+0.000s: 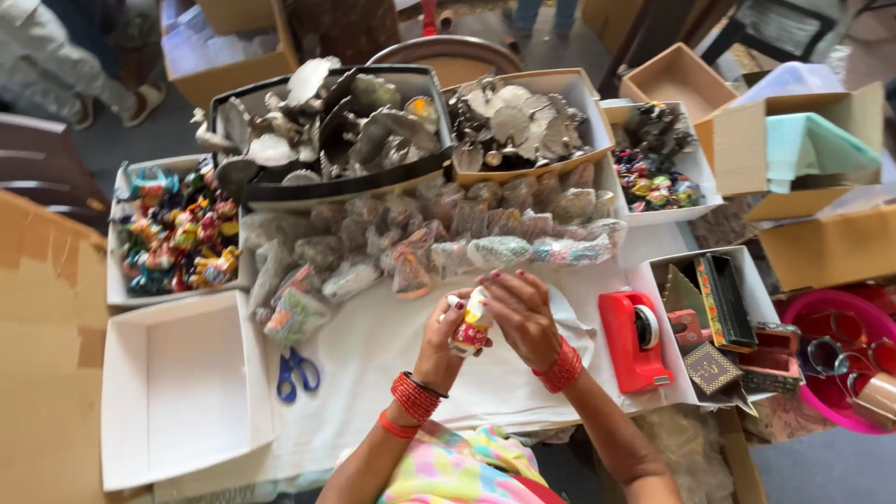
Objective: The person unwraps a small, colorful figurine from bubble wrap and wipes it with a white cloth. They then pick up a second figurine from a box and clean it thoroughly with the cloth, handling the items one at a time.
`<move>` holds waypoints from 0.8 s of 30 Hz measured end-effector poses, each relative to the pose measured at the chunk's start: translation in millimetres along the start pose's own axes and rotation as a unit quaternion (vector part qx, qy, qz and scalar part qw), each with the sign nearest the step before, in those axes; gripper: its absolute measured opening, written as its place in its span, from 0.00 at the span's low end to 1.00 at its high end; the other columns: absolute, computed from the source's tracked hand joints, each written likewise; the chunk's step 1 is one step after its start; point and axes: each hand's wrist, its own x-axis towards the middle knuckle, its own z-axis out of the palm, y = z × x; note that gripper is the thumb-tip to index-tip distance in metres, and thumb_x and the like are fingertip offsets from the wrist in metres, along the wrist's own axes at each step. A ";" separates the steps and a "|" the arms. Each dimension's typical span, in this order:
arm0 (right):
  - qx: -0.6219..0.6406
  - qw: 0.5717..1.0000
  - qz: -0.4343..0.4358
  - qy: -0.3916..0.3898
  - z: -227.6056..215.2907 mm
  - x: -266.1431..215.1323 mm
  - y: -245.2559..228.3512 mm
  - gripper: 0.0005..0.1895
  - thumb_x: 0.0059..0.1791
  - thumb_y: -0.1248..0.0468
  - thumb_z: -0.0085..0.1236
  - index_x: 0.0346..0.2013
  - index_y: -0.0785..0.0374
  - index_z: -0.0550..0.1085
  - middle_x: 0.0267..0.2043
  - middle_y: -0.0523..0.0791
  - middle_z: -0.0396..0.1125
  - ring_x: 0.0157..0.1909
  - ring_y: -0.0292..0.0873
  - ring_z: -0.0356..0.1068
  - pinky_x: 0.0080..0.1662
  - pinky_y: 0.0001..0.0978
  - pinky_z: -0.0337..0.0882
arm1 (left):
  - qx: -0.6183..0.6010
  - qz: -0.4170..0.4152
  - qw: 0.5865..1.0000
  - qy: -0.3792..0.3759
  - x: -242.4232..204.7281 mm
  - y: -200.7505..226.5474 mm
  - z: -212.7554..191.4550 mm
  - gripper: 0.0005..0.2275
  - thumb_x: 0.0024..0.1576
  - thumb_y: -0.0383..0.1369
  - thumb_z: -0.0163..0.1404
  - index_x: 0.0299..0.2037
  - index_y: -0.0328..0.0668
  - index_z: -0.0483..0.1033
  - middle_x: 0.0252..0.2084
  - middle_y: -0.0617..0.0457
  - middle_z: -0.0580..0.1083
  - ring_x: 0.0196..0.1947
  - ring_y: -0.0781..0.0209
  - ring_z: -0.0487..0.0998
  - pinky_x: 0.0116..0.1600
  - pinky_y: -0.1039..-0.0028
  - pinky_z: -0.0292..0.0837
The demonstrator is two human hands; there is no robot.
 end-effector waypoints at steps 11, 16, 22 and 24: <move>-0.141 0.898 0.413 -0.055 47.8 -189.3 37.0 0.47 0.44 0.46 0.64 0.72 0.52 0.54 0.74 0.54 0.49 0.74 0.60 0.49 0.67 0.61 0.51 | -0.490 -0.190 0.844 -0.113 -28.6 -2.5 -1.7 0.29 0.64 0.49 0.46 0.64 0.29 0.61 0.38 0.50 0.70 0.30 0.65 0.72 0.30 0.83 0.70; -0.162 0.841 0.477 -0.198 87.7 -301.1 54.1 0.48 0.41 0.40 0.62 0.72 0.36 0.52 0.78 0.56 0.41 0.76 0.67 0.40 0.63 0.71 0.45 | -0.558 -0.185 0.788 -0.183 -32.3 -0.8 9.1 0.33 0.66 0.48 0.47 0.72 0.29 0.52 0.36 0.52 0.67 0.29 0.68 0.69 0.31 0.83 0.69; -0.215 0.824 0.463 -0.245 119.5 -334.6 55.0 0.36 0.47 0.37 0.52 0.70 0.30 0.59 0.79 0.45 0.43 0.78 0.58 0.40 0.70 0.64 0.40 | -0.520 -0.198 0.809 -0.189 -29.2 7.6 21.9 0.37 0.63 0.46 0.47 0.77 0.35 0.43 0.41 0.52 0.70 0.28 0.68 0.69 0.31 0.83 0.68; -0.224 0.831 0.456 -0.224 123.2 -338.8 53.3 0.36 0.48 0.38 0.49 0.71 0.31 0.58 0.78 0.45 0.43 0.77 0.59 0.38 0.70 0.64 0.39 | -0.524 -0.200 0.806 -0.189 -28.9 7.1 20.7 0.38 0.63 0.46 0.48 0.77 0.36 0.41 0.41 0.50 0.70 0.29 0.64 0.69 0.30 0.85 0.70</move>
